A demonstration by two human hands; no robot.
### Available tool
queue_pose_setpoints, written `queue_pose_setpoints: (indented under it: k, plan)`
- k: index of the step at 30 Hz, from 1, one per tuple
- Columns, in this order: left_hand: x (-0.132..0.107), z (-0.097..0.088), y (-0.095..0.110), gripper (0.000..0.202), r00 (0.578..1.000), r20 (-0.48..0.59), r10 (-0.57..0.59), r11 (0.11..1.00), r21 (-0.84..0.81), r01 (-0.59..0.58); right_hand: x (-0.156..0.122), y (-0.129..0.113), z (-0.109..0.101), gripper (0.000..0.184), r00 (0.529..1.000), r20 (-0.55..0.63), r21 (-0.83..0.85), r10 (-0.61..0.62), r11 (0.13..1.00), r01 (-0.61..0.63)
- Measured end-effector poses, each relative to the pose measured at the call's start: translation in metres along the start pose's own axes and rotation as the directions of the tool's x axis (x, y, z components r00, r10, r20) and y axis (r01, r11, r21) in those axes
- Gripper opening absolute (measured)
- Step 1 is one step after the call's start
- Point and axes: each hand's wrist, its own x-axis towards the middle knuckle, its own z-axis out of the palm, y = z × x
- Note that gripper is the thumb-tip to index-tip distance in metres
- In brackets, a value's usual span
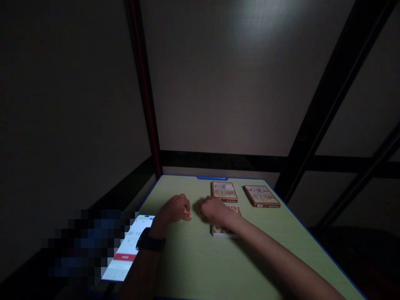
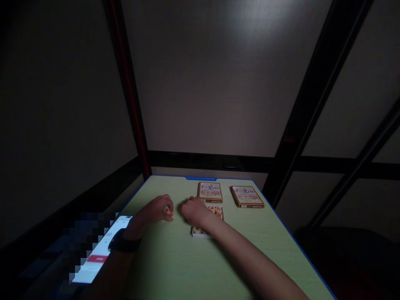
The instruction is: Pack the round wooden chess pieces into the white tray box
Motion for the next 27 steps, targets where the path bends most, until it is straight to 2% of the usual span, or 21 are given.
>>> queue_pose_setpoints:
  k: [4,7,9,13,16,19,23,27]
  plan:
    - [0.001,-0.001,0.004,0.01,0.999,-0.032,0.02,0.997,-0.076,-0.023,-0.016,0.021,-0.006,0.022,0.986,-0.166,0.234,0.009,0.972,0.031]
    - [0.003,-0.003,0.013,0.008,0.996,-0.09,-0.013,0.972,-0.234,-0.008,-0.034,0.038,-0.007,0.017,0.956,-0.289,0.408,0.054,0.91,0.072]
    - [0.006,-0.001,0.021,0.012,0.994,-0.097,-0.045,0.915,-0.404,0.002,-0.045,0.046,-0.004,0.016,0.932,-0.348,0.503,0.097,0.858,0.099]
    - [0.013,0.007,0.039,0.023,0.999,-0.033,-0.02,0.721,-0.693,-0.008,-0.062,0.045,0.01,0.013,0.89,-0.423,0.636,0.171,0.755,0.157]
    - [0.017,0.015,0.051,0.028,1.0,0.0,0.013,0.575,-0.818,-0.008,-0.067,0.038,0.021,0.016,0.823,-0.537,0.655,0.184,0.705,0.271]
    - [0.018,0.018,0.059,0.035,1.0,0.021,0.019,0.464,-0.886,0.01,-0.068,0.033,0.029,0.019,0.747,-0.642,0.597,0.17,0.722,0.349]
    - [0.017,0.015,0.065,0.045,0.996,0.09,0.016,0.395,-0.915,0.077,-0.067,0.032,0.036,0.02,0.69,-0.709,0.535,0.148,0.75,0.389]
    - [0.016,0.011,0.067,0.051,0.994,0.108,0.007,0.362,-0.927,0.098,-0.068,0.029,0.038,0.021,0.659,-0.74,0.51,0.136,0.752,0.418]
